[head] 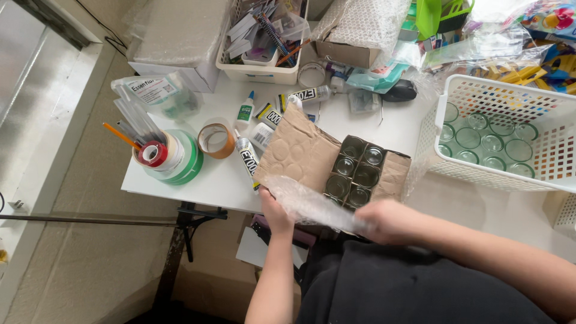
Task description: The person places small glass jars into a cardboard egg carton, then wraps the carton in bubble wrap and secures it with a pink tape dispenser. The task occurs at a cluttered white table with various craft supplies.
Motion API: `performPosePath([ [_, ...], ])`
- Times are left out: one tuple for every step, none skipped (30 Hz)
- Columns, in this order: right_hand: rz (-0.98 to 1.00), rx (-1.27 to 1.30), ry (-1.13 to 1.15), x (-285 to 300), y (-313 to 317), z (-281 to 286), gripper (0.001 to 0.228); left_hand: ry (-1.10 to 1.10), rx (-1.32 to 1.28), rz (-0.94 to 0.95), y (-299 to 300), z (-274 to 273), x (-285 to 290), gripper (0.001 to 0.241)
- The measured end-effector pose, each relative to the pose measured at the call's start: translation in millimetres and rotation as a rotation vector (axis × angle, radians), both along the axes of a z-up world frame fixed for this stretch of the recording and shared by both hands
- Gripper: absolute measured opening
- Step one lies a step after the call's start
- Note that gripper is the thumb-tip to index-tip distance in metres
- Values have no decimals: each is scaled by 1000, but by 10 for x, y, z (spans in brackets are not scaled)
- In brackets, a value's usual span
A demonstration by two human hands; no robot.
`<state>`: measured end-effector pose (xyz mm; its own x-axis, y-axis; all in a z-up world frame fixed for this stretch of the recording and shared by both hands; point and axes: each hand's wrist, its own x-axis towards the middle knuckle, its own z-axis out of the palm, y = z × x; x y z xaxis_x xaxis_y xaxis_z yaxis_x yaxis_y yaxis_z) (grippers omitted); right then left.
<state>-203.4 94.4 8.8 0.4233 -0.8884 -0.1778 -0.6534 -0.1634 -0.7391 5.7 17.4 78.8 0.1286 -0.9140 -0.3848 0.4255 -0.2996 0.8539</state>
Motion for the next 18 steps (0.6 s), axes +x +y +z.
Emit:
performPosePath([
  [1, 0, 2, -119, -127, 70, 15, 2, 0, 1, -61, -211, 149, 51],
  [-241, 31, 89, -236, -241, 136, 15, -270, -65, -259, -109, -427, 300, 70],
  [-485, 57, 173, -357, -353, 200, 14, -542, -131, -520, -155, -646, 445, 92],
  [-488, 60, 171, -465, -455, 191, 14, -544, -129, -524, -122, -671, 500, 92],
  [-594, 79, 146, -579, -555, 182, 10, -468, -225, -651, -89, -696, 551, 103],
  [-703, 98, 118, -688, -649, 166, 7, -390, -321, -779, -60, -719, 608, 114],
  [-708, 102, 114, -648, -688, 292, 7, -393, -319, -785, -57, -667, 579, 114],
  [-732, 65, 163, -610, -732, 422, 11, -413, -345, -773, -55, -616, 549, 114],
  [-755, 29, 213, -575, -775, 553, 16, -433, -370, -761, -52, -564, 519, 116],
  [-760, 32, 209, -547, -829, 580, 16, -436, -369, -767, -43, -482, 437, 116],
  [-779, 12, 194, -523, -881, 609, 19, -560, -431, -780, -31, -398, 352, 128],
  [-801, -11, 180, -508, -937, 643, 24, -683, -497, -792, -29, -316, 258, 140],
  [-808, -11, 177, -506, -986, 568, 24, -684, -501, -799, 10, -392, 193, 140],
  [-828, -12, 128, -508, -1037, 498, 22, -819, -734, -774, 43, -466, 125, 131],
  [-849, -13, 78, -510, -1088, 429, 22, -947, -969, -739, 77, -539, 58, 125],
  [-857, -16, 74, -468, -1073, 403, 22, -948, -977, -745, 88, -661, -5, 125],
  [-876, 24, 63, -425, -1061, 376, 21, -995, -1049, -656, 98, -785, -66, 105],
  [-893, 65, 51, -373, -1049, 347, 21, -1041, -1119, -564, 111, -908, -119, 86],
])
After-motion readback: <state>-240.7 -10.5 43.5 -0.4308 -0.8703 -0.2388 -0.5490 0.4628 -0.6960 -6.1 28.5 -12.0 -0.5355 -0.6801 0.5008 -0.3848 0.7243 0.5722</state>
